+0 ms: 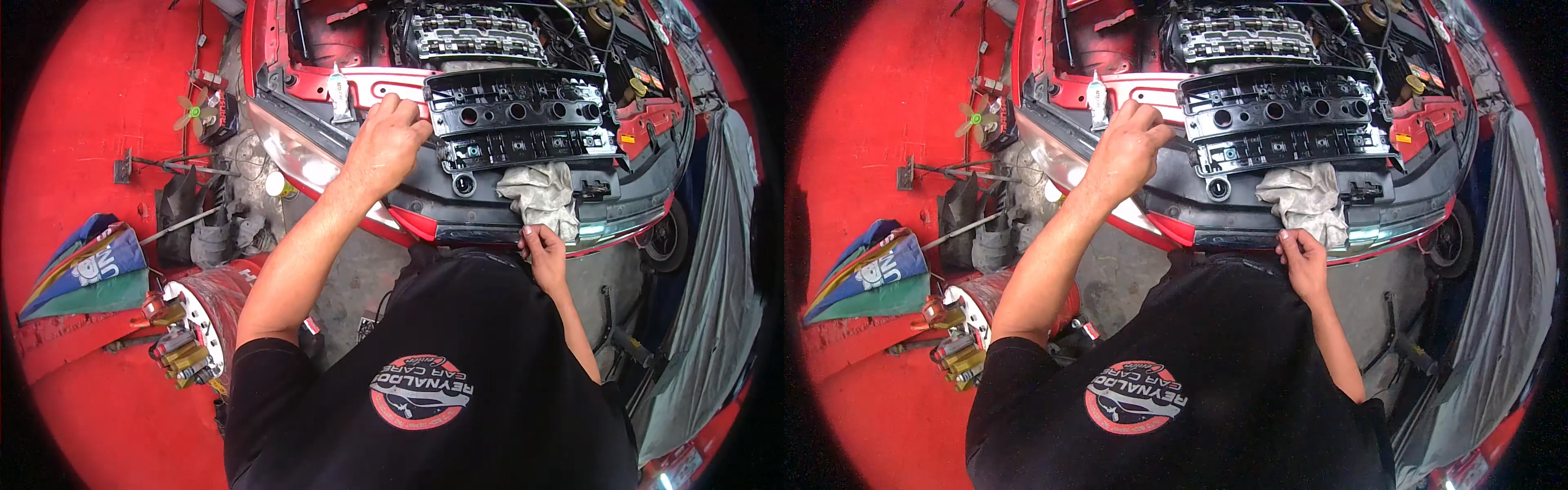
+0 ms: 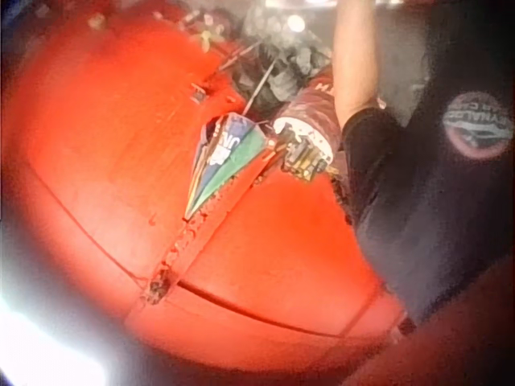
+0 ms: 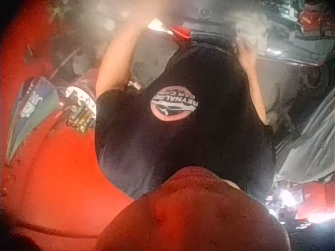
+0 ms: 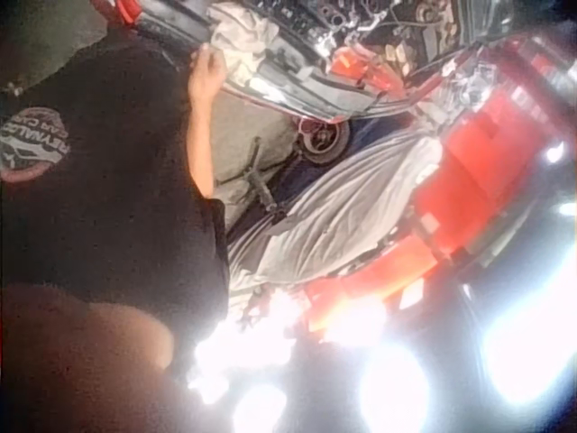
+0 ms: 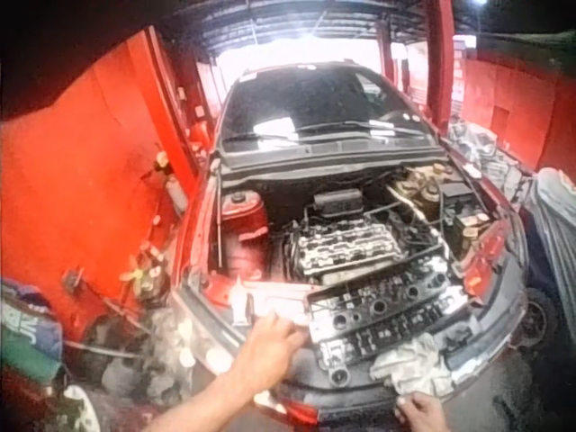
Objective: The person wipes down a plastic engine valve cover with a cloth and then aligns and presses it onto the engine block by hand.
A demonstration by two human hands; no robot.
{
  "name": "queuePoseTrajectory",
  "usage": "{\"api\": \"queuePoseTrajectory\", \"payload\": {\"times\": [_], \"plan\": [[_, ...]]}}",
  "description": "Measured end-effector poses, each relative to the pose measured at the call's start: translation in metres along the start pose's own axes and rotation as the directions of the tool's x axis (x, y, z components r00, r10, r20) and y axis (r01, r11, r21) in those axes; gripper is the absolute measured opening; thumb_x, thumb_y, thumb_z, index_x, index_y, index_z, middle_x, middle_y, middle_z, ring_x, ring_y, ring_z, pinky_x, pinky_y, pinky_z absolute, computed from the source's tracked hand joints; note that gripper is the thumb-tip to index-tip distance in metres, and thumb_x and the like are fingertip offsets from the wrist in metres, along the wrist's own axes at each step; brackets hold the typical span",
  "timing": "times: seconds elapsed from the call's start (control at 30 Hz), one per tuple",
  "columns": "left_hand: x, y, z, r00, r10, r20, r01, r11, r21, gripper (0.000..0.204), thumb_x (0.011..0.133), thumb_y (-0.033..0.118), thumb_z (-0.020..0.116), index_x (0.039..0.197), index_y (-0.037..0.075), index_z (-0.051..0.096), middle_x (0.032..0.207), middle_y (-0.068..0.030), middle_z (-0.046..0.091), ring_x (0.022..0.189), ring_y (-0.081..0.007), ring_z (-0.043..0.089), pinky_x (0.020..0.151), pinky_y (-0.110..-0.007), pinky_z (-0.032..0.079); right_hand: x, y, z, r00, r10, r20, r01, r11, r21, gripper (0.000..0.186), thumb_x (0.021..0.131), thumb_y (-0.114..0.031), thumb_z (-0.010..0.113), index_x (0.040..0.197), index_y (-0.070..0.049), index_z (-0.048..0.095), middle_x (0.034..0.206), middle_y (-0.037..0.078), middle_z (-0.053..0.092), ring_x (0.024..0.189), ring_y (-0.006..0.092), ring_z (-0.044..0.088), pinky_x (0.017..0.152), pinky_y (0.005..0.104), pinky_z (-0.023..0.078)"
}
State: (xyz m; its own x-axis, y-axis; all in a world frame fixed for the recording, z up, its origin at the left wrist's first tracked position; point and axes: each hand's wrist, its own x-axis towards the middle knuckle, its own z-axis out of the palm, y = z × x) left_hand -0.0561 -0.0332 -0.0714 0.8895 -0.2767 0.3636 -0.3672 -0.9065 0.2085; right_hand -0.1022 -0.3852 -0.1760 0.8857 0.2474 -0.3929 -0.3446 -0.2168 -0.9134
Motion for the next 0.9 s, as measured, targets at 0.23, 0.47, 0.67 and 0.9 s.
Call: {"api": "queuePoseTrajectory", "payload": {"times": [0.23, 0.47, 0.67, 0.9], "plan": [[0.013, 0.007, 0.008, 0.994, 0.081, 0.068, -0.087, 0.993, 0.078, 0.015, 0.072, 0.006, 0.063, 0.084, 0.007, 0.070, 0.090, -0.0081, 0.056, 0.096, -0.0270, 0.053, 0.084, -0.040, 0.046, 0.003, -0.011, 0.012, 0.998, -0.027, 0.056, 0.028, 0.999, -0.015, 0.025, 0.102, -0.023, 0.060, 0.091, -0.001, 0.065, 0.076, 0.000, 0.062, 0.065, 0.0056, 0.051, 0.060, 0.0225, 0.042], [0.001, -0.006, 0.022, 0.998, 0.056, 0.017, -0.056, 0.998, -0.017, 0.020, 0.072, 0.003, 0.061, 0.089, 0.006, 0.071, 0.093, -0.0082, 0.057, 0.098, -0.0280, 0.054, 0.087, -0.040, 0.047, 0.003, -0.017, 0.011, 0.998, -0.028, 0.058, 0.029, 0.999, -0.020, 0.026, 0.102, -0.025, 0.061, 0.092, -0.001, 0.065, 0.077, 0.000, 0.062, 0.065, 0.0055, 0.050, 0.060, 0.0221, 0.041], [-0.010, -0.012, 0.024, 0.999, 0.038, -0.005, -0.039, 0.998, -0.047, 0.025, 0.070, 0.001, 0.061, 0.093, 0.006, 0.071, 0.095, -0.0086, 0.058, 0.098, -0.0291, 0.054, 0.087, -0.040, 0.048, 0.013, -0.032, 0.025, 0.996, -0.023, 0.092, 0.028, 0.998, -0.051, 0.025, 0.102, -0.025, 0.061, 0.093, -0.002, 0.066, 0.077, -0.001, 0.062, 0.065, 0.0054, 0.050, 0.058, 0.0220, 0.041], [-0.002, -0.024, 0.030, 0.995, 0.096, 0.012, -0.096, 0.994, -0.058, 0.025, 0.072, 0.001, 0.061, 0.094, 0.006, 0.071, 0.096, -0.0090, 0.060, 0.097, -0.0297, 0.054, 0.087, -0.039, 0.049, 0.023, -0.041, 0.036, 0.982, -0.106, 0.154, 0.117, 0.991, -0.063, 0.025, 0.101, -0.025, 0.062, 0.093, -0.002, 0.066, 0.077, -0.002, 0.063, 0.065, 0.0052, 0.051, 0.059, 0.0217, 0.042]]}}
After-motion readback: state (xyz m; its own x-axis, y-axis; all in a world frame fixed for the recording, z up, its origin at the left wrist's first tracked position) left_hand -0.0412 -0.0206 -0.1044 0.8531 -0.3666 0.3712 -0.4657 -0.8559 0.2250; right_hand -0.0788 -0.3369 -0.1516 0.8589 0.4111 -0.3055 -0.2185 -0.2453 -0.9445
